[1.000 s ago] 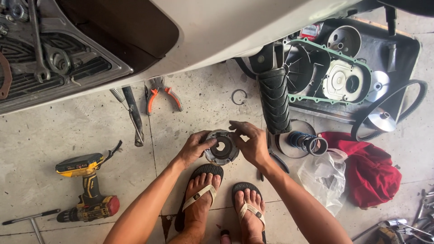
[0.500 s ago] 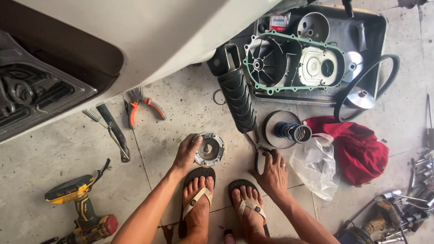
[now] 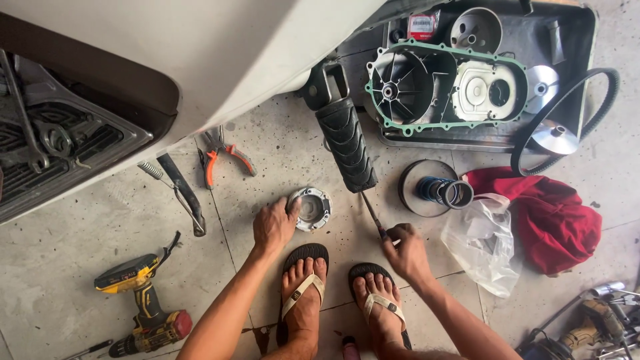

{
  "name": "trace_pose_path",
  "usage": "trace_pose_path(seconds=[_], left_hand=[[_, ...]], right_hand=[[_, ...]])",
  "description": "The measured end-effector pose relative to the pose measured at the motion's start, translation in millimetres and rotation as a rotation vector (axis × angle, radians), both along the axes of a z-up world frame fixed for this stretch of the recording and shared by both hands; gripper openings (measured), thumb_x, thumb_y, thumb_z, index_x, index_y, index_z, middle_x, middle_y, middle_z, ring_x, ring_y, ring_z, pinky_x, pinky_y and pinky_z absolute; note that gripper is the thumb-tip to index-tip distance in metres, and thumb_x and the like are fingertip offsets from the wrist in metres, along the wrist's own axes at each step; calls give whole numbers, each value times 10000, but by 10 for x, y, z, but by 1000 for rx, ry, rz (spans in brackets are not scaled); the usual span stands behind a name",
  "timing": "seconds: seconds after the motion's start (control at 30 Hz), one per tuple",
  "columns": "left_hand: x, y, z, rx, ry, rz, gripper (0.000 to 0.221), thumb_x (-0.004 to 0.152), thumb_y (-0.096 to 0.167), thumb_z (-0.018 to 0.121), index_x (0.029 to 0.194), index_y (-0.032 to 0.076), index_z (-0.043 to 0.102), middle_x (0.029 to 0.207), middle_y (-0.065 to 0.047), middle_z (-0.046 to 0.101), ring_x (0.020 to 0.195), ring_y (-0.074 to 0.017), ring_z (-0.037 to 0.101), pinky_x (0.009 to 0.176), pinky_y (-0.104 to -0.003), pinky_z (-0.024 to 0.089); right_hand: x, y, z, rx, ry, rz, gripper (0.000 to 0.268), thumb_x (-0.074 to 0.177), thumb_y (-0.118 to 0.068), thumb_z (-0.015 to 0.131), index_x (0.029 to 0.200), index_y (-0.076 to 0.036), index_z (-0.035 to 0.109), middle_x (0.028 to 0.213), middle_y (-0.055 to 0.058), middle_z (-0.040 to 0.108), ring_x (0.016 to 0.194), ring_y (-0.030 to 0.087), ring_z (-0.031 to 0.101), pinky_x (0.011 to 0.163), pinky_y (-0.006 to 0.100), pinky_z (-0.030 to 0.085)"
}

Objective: Repairing a motorcycle clutch assembly by manipulating springs and clips with tools.

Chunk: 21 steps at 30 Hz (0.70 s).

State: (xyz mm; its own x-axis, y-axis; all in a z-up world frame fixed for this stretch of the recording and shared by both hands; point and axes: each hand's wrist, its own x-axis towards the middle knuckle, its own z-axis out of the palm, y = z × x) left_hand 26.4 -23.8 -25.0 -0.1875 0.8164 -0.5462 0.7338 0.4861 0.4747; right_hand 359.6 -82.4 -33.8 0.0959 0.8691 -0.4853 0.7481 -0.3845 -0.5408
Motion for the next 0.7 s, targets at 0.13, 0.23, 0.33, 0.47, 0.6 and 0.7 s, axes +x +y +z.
trace_pose_path(seconds=[0.13,0.23,0.33,0.47,0.6,0.7], left_hand=[[28,-23,-43,-53,75,-36,591,982,648,496,876,102,697,836,-224,752,875,-426,756,765,-520,595],[-15,-79,-291,-11,21,-1,609,973,656,508,888,84,699,855,-235,752,900,-440,746,782,-546,584],[-77,-118,-355,13,-46,9,641,973,674,495,875,72,692,857,-247,744,902,-457,735,777,-562,576],[-116,-126,-325,27,-89,-7,642,973,666,515,838,65,699,833,-231,743,871,-444,744,729,-520,598],[-57,-76,-82,51,-63,-46,676,1024,661,432,893,56,705,868,-256,736,869,-430,754,741,-505,608],[-34,-130,-113,69,7,-61,635,1017,612,468,913,20,672,863,-286,712,876,-472,733,752,-558,587]], right_hand=[[-238,88,403,224,-250,302,293,914,-360,649,849,-81,712,1020,161,612,984,401,678,827,439,565],[-209,173,397,244,-257,361,338,922,-393,686,827,-69,689,1046,175,635,1077,388,660,919,428,535],[-108,120,170,124,-6,236,378,901,-407,718,764,-55,688,1053,166,710,1063,407,683,888,464,535],[-548,554,1386,-200,790,-289,233,865,-143,774,696,-125,614,726,-67,550,783,114,573,751,267,411],[-420,336,907,-378,1168,-537,116,919,-73,637,968,14,695,1109,144,751,1155,264,665,944,536,529],[-610,347,1031,-465,1382,-419,144,833,-119,667,948,-58,608,1033,82,690,1156,265,646,863,488,590]])
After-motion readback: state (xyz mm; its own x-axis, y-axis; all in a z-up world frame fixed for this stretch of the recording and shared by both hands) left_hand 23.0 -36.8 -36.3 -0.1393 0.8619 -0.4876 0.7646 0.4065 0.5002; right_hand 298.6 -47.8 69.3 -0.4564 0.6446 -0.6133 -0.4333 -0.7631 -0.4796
